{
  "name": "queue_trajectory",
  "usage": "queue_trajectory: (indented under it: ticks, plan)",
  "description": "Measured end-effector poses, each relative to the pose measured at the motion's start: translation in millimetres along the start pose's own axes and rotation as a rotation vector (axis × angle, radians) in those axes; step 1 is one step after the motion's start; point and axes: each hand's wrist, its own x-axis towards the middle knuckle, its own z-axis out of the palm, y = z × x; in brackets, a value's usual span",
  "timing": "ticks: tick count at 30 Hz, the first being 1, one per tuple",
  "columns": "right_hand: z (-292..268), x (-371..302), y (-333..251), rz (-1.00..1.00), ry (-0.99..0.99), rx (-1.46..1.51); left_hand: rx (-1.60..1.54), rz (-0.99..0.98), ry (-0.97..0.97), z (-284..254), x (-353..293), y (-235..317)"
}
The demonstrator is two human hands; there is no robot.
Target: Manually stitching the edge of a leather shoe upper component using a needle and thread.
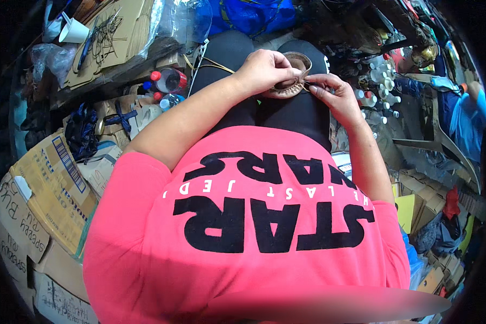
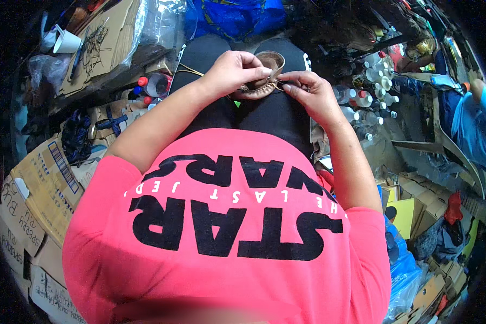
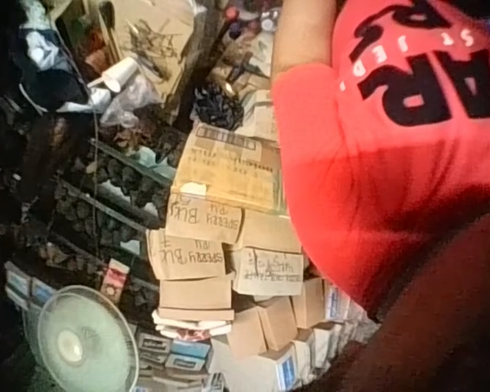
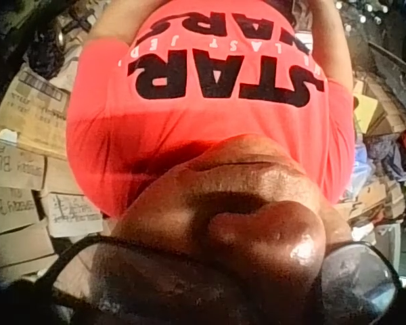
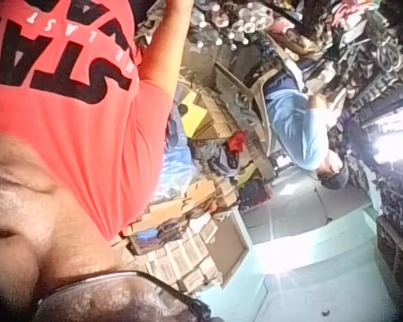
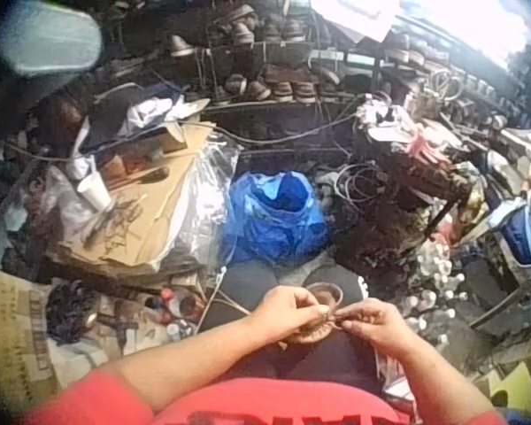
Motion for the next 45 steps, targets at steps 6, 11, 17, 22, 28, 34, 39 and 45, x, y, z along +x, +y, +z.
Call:
queue_trajectory:
  ticks: [6,11,17,22,28,34,39,45]
  plan:
    - [-0.7,0.6,0.4,-0.026,-0.003,0.072,0.128,0.236,0.165,1.8,-14.1,3.5]
    - [-0.1,2.0,0.9,-0.038,-0.01,0.075,0.512,0.804,0.226,1.2,-16.7,16.5]
    - [-4.1,1.4,0.9,0.001,-0.061,-0.007,0.552,0.641,0.17,-18.0,-17.3,2.6]
    - [2.0,3.0,-3.2,-0.026,-0.025,0.081,0.583,0.478,0.124,-18.8,-16.8,0.3]
    - [7.3,3.9,-4.3,0.0,0.01,0.127,-0.062,0.127,-0.006,2.3,-5.6,-5.5]
    - [8.5,14.4,-5.0,0.045,0.009,0.024,0.322,0.344,0.051,1.2,-6.9,12.6]
    - [-0.5,19.4,-13.2,-0.04,-0.08,-0.091,0.732,0.552,0.032,-10.8,-10.9,29.6]
    - [-16.1,12.8,7.8,0.049,-0.026,0.178,0.756,0.481,0.021,-26.1,-22.7,14.6]
